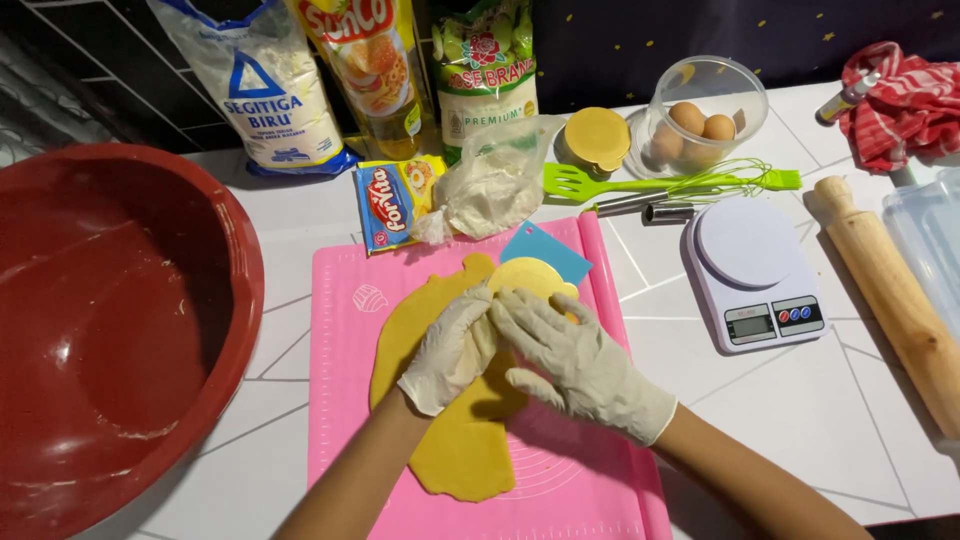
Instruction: Shaping and cutting small portions of yellow dough on a silicone mat using hands and a plastic scraper.
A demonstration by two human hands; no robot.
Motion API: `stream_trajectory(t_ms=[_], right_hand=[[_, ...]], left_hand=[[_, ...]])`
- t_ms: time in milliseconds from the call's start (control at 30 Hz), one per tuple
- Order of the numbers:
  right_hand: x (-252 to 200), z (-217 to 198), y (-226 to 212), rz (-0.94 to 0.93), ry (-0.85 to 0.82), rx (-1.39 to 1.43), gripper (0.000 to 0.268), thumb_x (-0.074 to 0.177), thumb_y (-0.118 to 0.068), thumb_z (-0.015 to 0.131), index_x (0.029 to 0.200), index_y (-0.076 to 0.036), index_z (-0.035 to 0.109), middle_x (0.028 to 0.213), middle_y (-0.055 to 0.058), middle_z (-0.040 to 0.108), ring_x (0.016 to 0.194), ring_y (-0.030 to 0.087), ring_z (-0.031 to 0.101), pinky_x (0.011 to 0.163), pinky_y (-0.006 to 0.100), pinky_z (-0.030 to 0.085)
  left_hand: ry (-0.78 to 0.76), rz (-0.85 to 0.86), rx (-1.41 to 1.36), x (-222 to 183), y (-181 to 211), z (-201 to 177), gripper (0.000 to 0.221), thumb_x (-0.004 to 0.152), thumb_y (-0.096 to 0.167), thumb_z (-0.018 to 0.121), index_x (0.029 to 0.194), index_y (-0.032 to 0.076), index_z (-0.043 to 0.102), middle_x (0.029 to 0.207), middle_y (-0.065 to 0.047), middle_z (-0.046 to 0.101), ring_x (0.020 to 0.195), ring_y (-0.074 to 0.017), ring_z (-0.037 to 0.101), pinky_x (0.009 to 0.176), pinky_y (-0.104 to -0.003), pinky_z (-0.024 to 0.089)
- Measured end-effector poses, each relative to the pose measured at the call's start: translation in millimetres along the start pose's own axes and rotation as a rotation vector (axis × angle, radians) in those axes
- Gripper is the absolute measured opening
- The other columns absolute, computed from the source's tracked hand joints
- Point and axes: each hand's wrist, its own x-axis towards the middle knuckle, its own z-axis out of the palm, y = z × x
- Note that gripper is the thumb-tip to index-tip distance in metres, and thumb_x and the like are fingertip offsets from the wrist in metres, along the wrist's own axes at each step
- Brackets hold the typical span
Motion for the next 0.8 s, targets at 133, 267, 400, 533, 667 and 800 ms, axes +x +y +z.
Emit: stream_trajectory(t_ms=[133, 267, 400, 533, 667, 800], right_hand=[[-16.9, -4.2, 14.4, 0.077, -0.017, 0.047, 0.061, 0.104, -0.05, 0.041, 0.153, -0.014, 0.045, 0.15, 0.014, 0.053, 0.139, 0.031, 0.05, 0.106, 0.057, 0.037], [-29.5, 0.8, 49.1, 0.198, 0.05, -0.003, 0.049, 0.101, -0.039, 0.049, 0.145, -0.02, 0.055, 0.142, 0.006, 0.06, 0.131, 0.027, 0.058, 0.103, 0.05, 0.042], [-43.5, 1.8, 66.8, 0.221, 0.196, 0.036, 0.029, 0.09, -0.035, 0.074, 0.117, -0.027, 0.074, 0.109, -0.003, 0.075, 0.103, 0.022, 0.071, 0.086, 0.04, 0.053], [-50.7, 11.6, 59.4, 0.165, 0.228, 0.093, 0.036, 0.082, -0.044, 0.082, 0.11, -0.022, 0.076, 0.102, -0.001, 0.076, 0.095, 0.023, 0.073, 0.08, 0.04, 0.056], [-54.6, 13.8, 50.3, 0.408, 0.001, 0.073, 0.069, 0.077, -0.06, 0.079, 0.136, -0.027, 0.064, 0.116, 0.0, 0.072, 0.114, 0.026, 0.065, 0.09, 0.048, 0.045], [-54.1, 29.9, 45.2, 0.539, -0.108, 0.043, 0.084, 0.072, -0.06, 0.084, 0.145, -0.028, 0.057, 0.114, 0.0, 0.071, 0.117, 0.026, 0.062, 0.094, 0.05, 0.043]], left_hand=[[0.042, 0.069, 0.081, 9.4, 3.7, -26.8, 0.013, 0.097, 0.017, 0.071, 0.109, 0.023, 0.069, 0.112, 0.003, 0.073, 0.097, -0.0145, 0.072, 0.075, -0.025, 0.061], [-0.156, 0.166, 0.068, -19.1, 11.8, 9.4, 0.031, 0.102, 0.019, 0.059, 0.132, 0.019, 0.063, 0.144, -0.006, 0.062, 0.125, -0.0266, 0.063, 0.11, -0.062, 0.047], [-0.123, 0.235, -0.021, -20.3, 28.3, 12.8, 0.025, 0.102, 0.013, 0.059, 0.125, 0.013, 0.064, 0.137, -0.01, 0.066, 0.121, -0.0286, 0.065, 0.108, -0.064, 0.048], [0.012, 0.189, -0.079, -25.9, 26.2, 21.7, 0.018, 0.099, 0.01, 0.065, 0.115, 0.018, 0.066, 0.109, 0.01, 0.064, 0.1, -0.0145, 0.068, 0.109, -0.063, 0.051], [0.066, 0.198, -0.08, -11.8, 20.4, 6.6, 0.021, 0.097, 0.012, 0.068, 0.117, 0.019, 0.068, 0.107, 0.008, 0.063, 0.099, -0.0125, 0.066, 0.107, -0.064, 0.052], [0.121, 0.217, -0.045, -49.2, 29.7, 47.4, 0.023, 0.097, 0.009, 0.066, 0.119, 0.015, 0.066, 0.106, 0.007, 0.058, 0.102, -0.0103, 0.063, 0.109, -0.051, 0.056]])
